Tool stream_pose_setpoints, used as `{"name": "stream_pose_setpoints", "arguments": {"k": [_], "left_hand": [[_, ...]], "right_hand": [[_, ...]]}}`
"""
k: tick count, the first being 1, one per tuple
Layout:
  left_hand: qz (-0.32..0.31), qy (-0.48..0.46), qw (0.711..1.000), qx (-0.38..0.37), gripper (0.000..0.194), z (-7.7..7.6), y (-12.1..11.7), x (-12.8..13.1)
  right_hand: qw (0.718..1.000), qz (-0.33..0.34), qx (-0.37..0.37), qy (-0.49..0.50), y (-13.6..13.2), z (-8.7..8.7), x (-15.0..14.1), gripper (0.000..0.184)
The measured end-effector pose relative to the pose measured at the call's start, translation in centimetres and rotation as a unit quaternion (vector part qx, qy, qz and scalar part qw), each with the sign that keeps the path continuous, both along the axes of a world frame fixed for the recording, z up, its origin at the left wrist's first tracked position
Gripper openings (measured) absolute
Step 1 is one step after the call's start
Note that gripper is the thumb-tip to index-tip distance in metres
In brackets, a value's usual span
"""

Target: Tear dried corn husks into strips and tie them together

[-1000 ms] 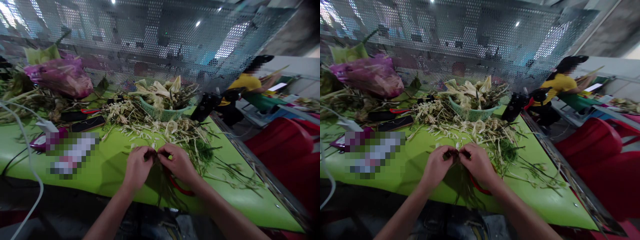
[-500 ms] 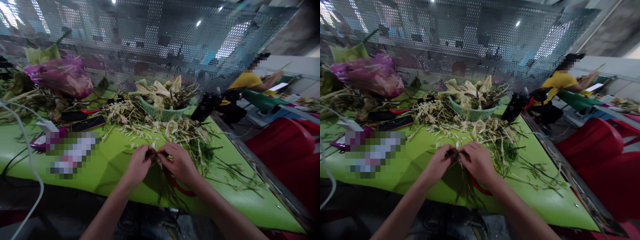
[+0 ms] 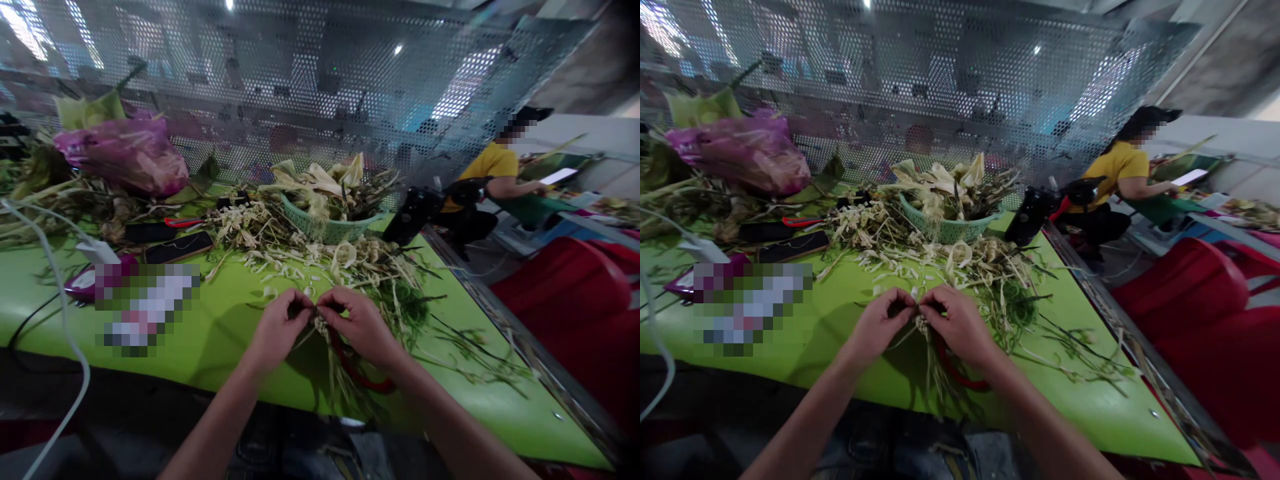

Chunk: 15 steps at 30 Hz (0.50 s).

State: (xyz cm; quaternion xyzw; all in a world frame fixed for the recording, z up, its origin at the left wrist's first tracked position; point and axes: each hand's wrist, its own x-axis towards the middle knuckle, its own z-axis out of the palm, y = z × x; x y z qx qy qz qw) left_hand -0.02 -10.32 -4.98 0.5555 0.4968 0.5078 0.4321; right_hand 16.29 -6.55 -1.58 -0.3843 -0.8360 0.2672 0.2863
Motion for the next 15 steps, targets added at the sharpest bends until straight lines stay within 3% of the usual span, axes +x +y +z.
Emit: {"name": "stream_pose_setpoints", "arguments": {"k": [9, 15], "left_hand": [[0.024, 0.045, 0.995, 0.084, 0.013, -0.32, -0.04, 0.04], [0.063, 0.141, 0.979, 0.13, 0.012, 0.09, -0.29, 0.0]], "right_hand": [[0.997, -0.002, -0.068, 0.042, 0.2, -0.08, 0.07, 0.007], [0.991, 0.012, -0.11, 0.077, 0.17, 0.12, 0.11, 0.01]]}}
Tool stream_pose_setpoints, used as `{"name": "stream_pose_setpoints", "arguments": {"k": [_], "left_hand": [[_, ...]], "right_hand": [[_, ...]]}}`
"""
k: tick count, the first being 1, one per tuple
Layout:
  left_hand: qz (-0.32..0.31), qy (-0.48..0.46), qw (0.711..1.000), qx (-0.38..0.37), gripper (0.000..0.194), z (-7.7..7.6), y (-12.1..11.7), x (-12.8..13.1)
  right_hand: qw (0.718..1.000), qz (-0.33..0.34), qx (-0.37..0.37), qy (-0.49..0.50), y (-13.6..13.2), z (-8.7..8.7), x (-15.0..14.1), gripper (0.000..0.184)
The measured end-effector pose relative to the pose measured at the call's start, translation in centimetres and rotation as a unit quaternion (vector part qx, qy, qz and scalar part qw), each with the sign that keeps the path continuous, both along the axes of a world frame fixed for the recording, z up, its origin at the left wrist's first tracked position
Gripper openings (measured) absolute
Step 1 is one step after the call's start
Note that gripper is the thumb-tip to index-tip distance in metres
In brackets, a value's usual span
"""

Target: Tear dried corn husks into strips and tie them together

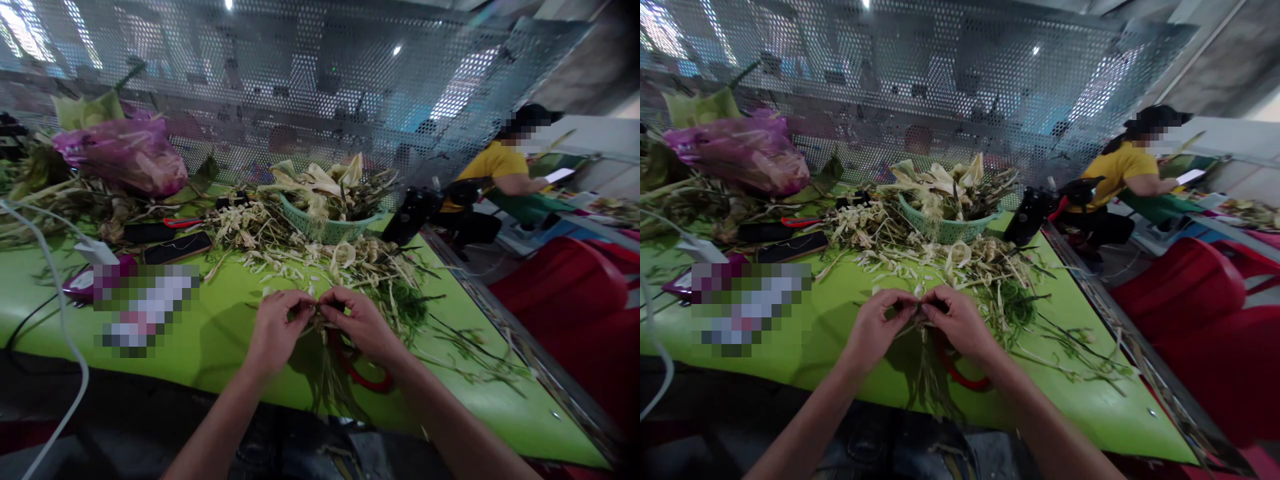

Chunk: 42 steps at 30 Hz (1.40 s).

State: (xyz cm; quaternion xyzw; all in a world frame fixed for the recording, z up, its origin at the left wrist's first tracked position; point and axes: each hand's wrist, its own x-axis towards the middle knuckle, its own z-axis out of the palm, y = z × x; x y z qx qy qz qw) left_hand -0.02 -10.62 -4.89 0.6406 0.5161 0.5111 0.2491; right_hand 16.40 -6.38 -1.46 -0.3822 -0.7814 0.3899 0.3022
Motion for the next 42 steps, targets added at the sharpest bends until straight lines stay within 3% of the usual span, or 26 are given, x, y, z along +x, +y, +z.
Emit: {"name": "stream_pose_setpoints", "arguments": {"k": [6, 11, 19, 26, 32, 37, 42], "left_hand": [[0.032, 0.093, 0.995, 0.021, 0.012, 0.4, -0.3, 0.1], [0.053, 0.106, 0.993, 0.021, 0.012, 0.6, -0.4, 0.3], [0.022, -0.072, 0.997, -0.027, 0.007, 0.2, -0.1, 0.3], [0.012, -0.238, 0.966, -0.098, 0.008, 0.6, -0.1, 0.0], [-0.054, -0.342, 0.934, -0.094, 0.004, 1.3, -0.5, 0.2], [-0.073, -0.369, 0.919, -0.119, 0.006, 1.3, -0.6, 0.1], [-0.05, -0.345, 0.929, -0.123, 0.006, 1.2, -0.4, 0.3]], "right_hand": [[1.0, -0.007, -0.012, 0.001, 0.1, -0.4, 0.2, 0.011], [1.0, -0.009, -0.025, 0.009, 0.1, -0.5, 0.1, 0.013], [1.0, -0.009, -0.01, -0.001, 0.2, -0.6, 0.2, 0.011], [0.992, -0.043, 0.086, -0.082, 0.5, -0.2, 0.7, 0.011], [0.993, -0.034, 0.08, -0.075, 0.2, -0.3, 0.2, 0.014], [0.988, 0.003, 0.12, -0.099, 0.2, -0.1, 0.0, 0.024], [0.964, -0.008, 0.2, -0.174, -0.1, -0.1, -0.1, 0.029]]}}
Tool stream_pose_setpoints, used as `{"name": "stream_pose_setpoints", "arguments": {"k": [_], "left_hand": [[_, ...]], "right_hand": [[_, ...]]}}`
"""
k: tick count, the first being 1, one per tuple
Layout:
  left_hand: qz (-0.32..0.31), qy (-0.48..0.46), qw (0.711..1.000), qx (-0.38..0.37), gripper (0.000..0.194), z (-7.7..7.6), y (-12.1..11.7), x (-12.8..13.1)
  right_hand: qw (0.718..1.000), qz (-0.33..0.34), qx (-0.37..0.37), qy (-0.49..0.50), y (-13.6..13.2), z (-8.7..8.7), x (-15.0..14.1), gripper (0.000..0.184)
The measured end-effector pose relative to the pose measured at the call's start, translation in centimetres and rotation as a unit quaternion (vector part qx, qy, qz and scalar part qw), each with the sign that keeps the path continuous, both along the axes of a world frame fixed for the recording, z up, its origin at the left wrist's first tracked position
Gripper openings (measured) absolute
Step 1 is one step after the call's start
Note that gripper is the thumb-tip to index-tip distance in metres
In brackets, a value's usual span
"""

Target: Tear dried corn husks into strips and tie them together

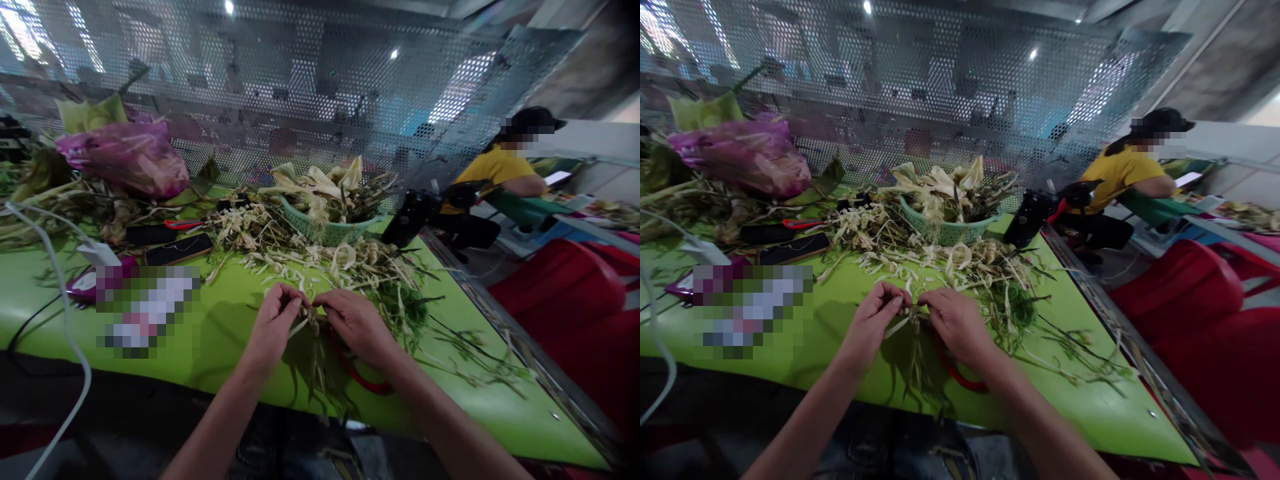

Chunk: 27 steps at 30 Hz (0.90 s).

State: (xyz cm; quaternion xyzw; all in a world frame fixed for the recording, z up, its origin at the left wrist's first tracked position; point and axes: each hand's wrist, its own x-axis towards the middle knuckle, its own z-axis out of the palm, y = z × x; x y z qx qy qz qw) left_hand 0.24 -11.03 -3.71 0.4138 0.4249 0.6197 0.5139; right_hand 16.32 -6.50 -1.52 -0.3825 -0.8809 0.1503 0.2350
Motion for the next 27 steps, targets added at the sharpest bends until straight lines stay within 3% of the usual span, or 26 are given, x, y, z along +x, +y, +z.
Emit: {"name": "stream_pose_setpoints", "arguments": {"k": [4, 10, 14, 20, 23, 27], "left_hand": [[0.01, 0.031, 0.999, 0.009, 0.008, -0.4, 0.1, -0.1], [0.054, 0.053, 0.997, -0.011, 0.01, -0.5, 0.5, -1.0], [0.023, 0.067, 0.997, -0.021, 0.016, 0.0, 0.5, -0.6], [-0.114, 0.068, 0.991, -0.029, 0.031, -0.7, 0.6, 0.3], [-0.109, 0.104, 0.988, -0.017, 0.03, -1.0, 0.7, 0.9], [-0.086, 0.076, 0.993, -0.007, 0.021, -0.8, 0.8, 1.6]], "right_hand": [[0.999, -0.018, -0.035, 0.032, -0.1, -0.1, 0.3, 0.023], [0.965, -0.081, -0.148, 0.202, 0.5, -0.2, 1.3, 0.019], [0.943, -0.07, -0.229, 0.232, 0.4, 0.1, 0.8, 0.019], [0.924, -0.071, -0.236, 0.292, 0.3, 0.3, 0.4, 0.013], [0.917, -0.062, -0.239, 0.312, 0.0, 0.2, 0.3, 0.012], [0.913, -0.056, -0.247, 0.321, -0.4, 0.4, 0.4, 0.011]]}}
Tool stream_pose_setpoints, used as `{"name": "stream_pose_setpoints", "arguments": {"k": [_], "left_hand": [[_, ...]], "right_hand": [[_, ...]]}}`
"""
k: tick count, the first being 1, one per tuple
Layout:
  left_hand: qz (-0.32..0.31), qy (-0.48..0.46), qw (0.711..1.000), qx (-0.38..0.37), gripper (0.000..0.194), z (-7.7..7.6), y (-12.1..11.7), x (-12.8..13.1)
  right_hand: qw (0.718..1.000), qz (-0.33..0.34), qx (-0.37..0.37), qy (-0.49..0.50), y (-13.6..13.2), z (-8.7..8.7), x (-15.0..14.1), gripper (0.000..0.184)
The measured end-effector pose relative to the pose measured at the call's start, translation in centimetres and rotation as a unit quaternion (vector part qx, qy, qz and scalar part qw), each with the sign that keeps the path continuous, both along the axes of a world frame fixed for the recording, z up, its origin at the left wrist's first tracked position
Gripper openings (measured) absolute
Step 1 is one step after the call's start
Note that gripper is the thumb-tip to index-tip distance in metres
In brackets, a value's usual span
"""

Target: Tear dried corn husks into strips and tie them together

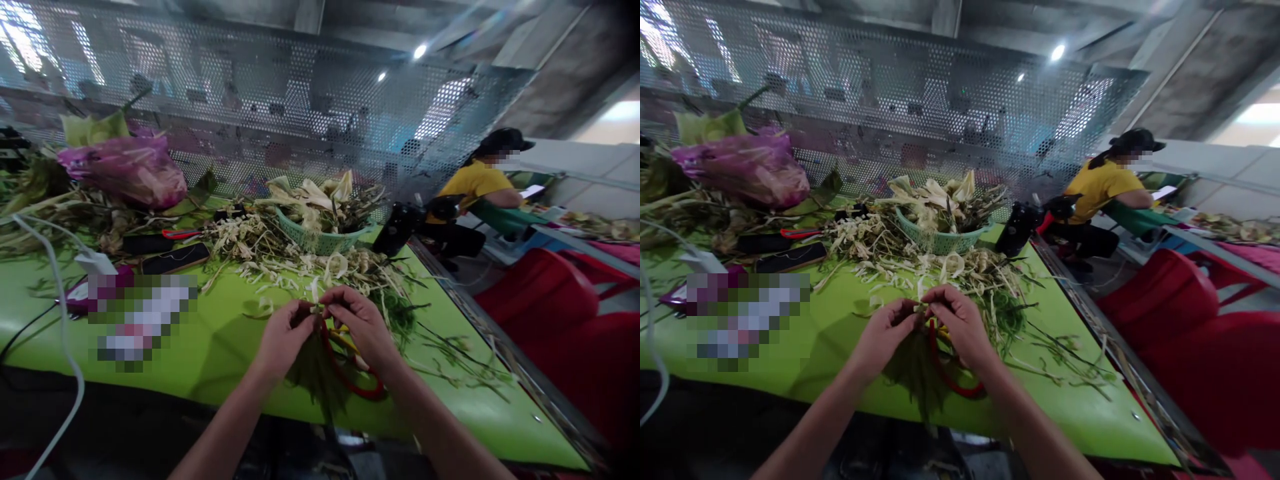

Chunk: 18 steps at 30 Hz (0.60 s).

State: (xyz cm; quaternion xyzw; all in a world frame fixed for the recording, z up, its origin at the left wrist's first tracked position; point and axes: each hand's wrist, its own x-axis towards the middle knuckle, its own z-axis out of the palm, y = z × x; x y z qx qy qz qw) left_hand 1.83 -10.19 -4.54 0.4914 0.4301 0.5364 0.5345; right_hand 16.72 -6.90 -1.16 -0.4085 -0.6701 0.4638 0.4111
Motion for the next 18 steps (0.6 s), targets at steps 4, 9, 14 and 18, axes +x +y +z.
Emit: {"name": "stream_pose_setpoints", "arguments": {"k": [4, 9, 14, 18], "left_hand": [[0.045, 0.037, 0.998, 0.021, 0.014, 0.4, -0.1, -0.1], [0.062, 0.112, 0.988, 0.089, 0.014, 0.4, -0.3, -0.3], [0.05, 0.099, 0.989, 0.094, 0.016, 0.5, -0.5, -0.3], [-0.021, -0.092, 0.995, -0.042, 0.015, 0.6, -0.5, -0.5]], "right_hand": [[0.997, -0.032, 0.05, -0.047, 0.3, 0.3, 0.5, 0.013], [0.99, -0.032, 0.074, -0.112, 1.1, 0.4, 0.4, 0.022], [1.0, -0.005, 0.003, -0.024, 1.3, 0.1, -0.1, 0.022], [0.989, 0.051, -0.103, 0.089, 0.9, -0.1, -0.4, 0.019]]}}
